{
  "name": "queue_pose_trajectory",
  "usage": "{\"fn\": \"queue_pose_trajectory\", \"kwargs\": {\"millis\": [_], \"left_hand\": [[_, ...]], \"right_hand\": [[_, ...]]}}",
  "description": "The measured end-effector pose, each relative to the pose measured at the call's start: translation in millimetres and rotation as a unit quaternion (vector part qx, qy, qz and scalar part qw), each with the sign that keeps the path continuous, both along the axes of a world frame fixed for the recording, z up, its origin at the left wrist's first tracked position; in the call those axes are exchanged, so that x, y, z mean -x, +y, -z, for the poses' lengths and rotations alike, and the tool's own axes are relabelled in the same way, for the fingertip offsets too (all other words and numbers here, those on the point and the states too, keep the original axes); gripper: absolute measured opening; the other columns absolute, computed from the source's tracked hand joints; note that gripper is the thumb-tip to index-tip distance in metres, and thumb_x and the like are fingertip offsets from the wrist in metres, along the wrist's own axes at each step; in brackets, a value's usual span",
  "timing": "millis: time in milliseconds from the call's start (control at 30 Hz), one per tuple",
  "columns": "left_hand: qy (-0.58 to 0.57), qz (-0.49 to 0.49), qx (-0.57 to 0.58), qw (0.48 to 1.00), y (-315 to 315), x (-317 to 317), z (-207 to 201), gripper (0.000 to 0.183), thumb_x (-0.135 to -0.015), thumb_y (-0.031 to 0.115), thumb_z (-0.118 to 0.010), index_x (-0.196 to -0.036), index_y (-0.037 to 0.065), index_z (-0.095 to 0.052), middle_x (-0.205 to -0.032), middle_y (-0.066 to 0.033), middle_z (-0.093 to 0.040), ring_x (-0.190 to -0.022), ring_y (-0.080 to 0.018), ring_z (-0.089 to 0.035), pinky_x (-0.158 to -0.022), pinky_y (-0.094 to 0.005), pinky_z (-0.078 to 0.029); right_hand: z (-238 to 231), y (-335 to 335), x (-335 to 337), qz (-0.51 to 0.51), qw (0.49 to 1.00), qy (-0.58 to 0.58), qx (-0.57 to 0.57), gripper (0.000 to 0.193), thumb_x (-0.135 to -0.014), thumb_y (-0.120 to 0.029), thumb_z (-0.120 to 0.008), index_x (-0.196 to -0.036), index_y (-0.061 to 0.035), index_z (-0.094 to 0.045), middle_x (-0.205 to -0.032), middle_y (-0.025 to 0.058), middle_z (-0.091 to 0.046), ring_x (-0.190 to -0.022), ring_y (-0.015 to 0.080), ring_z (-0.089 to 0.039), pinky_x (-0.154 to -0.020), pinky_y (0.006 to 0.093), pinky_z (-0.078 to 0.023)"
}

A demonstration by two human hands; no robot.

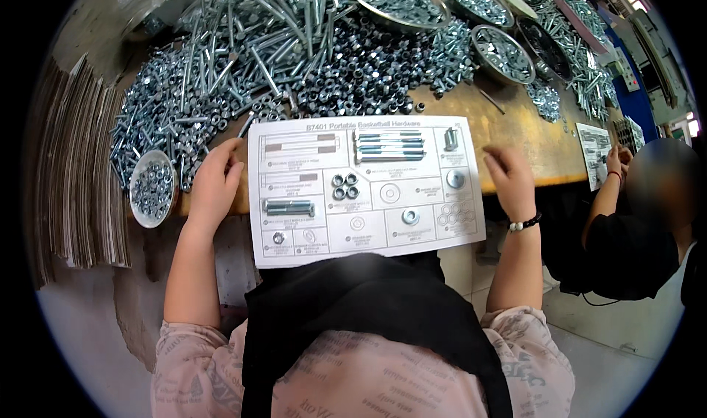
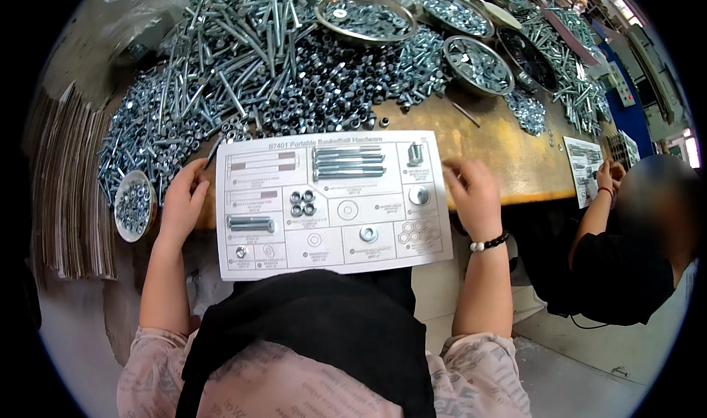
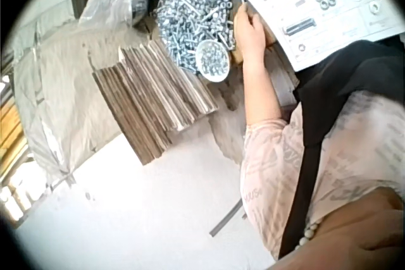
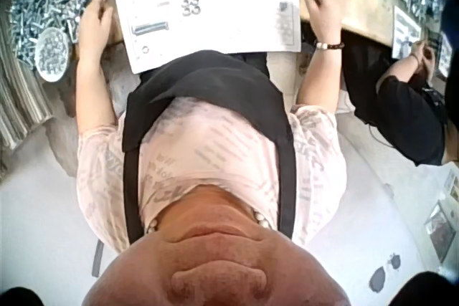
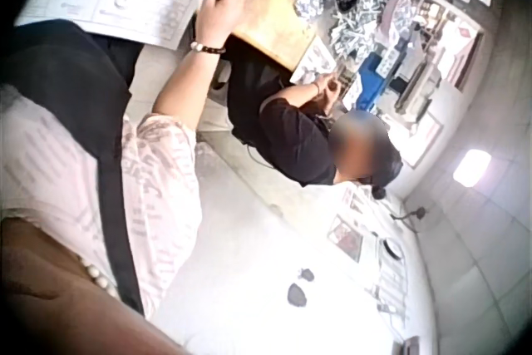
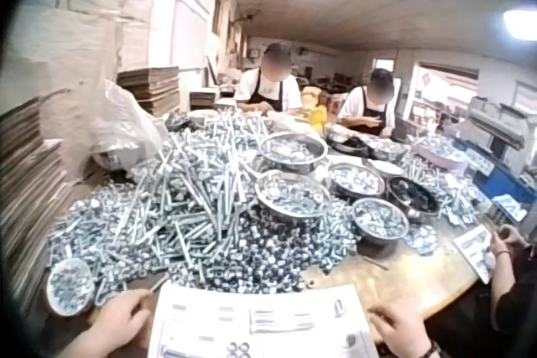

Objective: The person sorts metal fasteners from a large pile on a table into designated areas on a printed instruction sheet. They pick up bolts, nuts, and washers and place them into specific spots on the sheet, repeating the process throughout the clip.

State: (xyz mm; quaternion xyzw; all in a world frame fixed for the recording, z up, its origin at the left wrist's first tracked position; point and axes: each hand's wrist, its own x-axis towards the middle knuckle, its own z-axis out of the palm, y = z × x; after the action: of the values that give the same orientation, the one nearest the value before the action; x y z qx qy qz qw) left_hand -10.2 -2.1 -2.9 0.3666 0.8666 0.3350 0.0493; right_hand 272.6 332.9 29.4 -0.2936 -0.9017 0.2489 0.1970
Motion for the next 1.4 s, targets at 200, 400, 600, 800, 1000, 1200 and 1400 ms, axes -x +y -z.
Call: {"fn": "queue_pose_trajectory", "kwargs": {"millis": [200,400,600,800,1000,1200,1400], "left_hand": [[-0.002,0.024,-0.016,1.0,37,9,-6,0.033,-0.077,0.002,-0.055,-0.11,0.002,-0.053,-0.082,-0.0102,-0.053,-0.073,-0.0217,-0.053,-0.068,-0.0295,-0.044],[-0.038,0.132,-0.012,0.99,109,9,-16,0.04,-0.075,0.005,-0.06,-0.114,0.003,-0.051,-0.09,-0.0094,-0.054,-0.074,-0.0177,-0.055,-0.068,-0.0267,-0.045],[-0.018,0.255,0.012,0.967,205,-7,1,0.04,-0.074,0.009,-0.061,-0.113,0.006,-0.053,-0.097,-0.0116,-0.054,-0.083,-0.0223,-0.057,-0.074,-0.0322,-0.046],[0.209,0.338,0.137,0.907,262,-28,15,0.026,-0.071,0.015,-0.062,-0.097,0.013,-0.06,-0.088,-0.0052,-0.057,-0.086,-0.0248,-0.055,-0.073,-0.0364,-0.046],[0.287,0.379,0.172,0.863,284,-27,22,0.017,-0.073,0.011,-0.056,-0.087,0.015,-0.063,-0.087,-0.0045,-0.057,-0.087,-0.0216,-0.055,-0.074,-0.0339,-0.042],[0.29,0.402,0.131,0.859,299,-31,29,0.015,-0.072,0.012,-0.057,-0.085,0.016,-0.064,-0.083,-0.0032,-0.058,-0.086,-0.0201,-0.056,-0.079,-0.0333,-0.038],[0.257,0.419,0.113,0.864,296,-25,19,0.014,-0.075,0.019,-0.058,-0.088,0.016,-0.064,-0.082,-0.0003,-0.06,-0.088,-0.0178,-0.055,-0.082,-0.0329,-0.037]], "right_hand": [[5,21,-7,0.024,1.0,-0.017,0.004,0.017,-0.077,-0.007,-0.06,-0.093,-0.004,-0.061,-0.078,0.0086,-0.056,-0.068,0.0197,-0.054,-0.061,0.0278,-0.044],[19,44,51,-0.036,0.999,-0.036,-0.002,0.019,-0.075,-0.014,-0.062,-0.093,-0.0057,-0.06,-0.084,0.009,-0.059,-0.073,0.0245,-0.057,-0.065,0.0331,-0.046],[32,37,122,-0.105,0.979,-0.17,-0.042,0.031,-0.072,-0.022,-0.065,-0.101,-0.0121,-0.059,-0.102,0.0097,-0.056,-0.093,0.0289,-0.055,-0.078,0.0361,-0.046],[49,57,140,-0.135,0.964,-0.224,-0.037,0.024,-0.073,-0.02,-0.061,-0.096,-0.0141,-0.06,-0.099,0.0113,-0.056,-0.092,0.029,-0.056,-0.078,0.0367,-0.047],[48,75,130,-0.055,0.963,-0.254,-0.064,0.018,-0.074,-0.017,-0.057,-0.091,-0.0091,-0.06,-0.095,0.0153,-0.058,-0.087,0.0319,-0.057,-0.075,0.0396,-0.047],[63,86,121,0.003,0.984,-0.174,-0.049,0.028,-0.074,-0.022,-0.063,-0.096,-0.0075,-0.053,-0.096,0.016,-0.055,-0.088,0.0329,-0.056,-0.074,0.0405,-0.047],[59,86,122,-0.054,0.974,-0.192,-0.105,0.018,-0.076,-0.014,-0.056,-0.094,-0.0111,-0.054,-0.093,0.0134,-0.055,-0.085,0.0321,-0.057,-0.071,0.0416,-0.047]]}}
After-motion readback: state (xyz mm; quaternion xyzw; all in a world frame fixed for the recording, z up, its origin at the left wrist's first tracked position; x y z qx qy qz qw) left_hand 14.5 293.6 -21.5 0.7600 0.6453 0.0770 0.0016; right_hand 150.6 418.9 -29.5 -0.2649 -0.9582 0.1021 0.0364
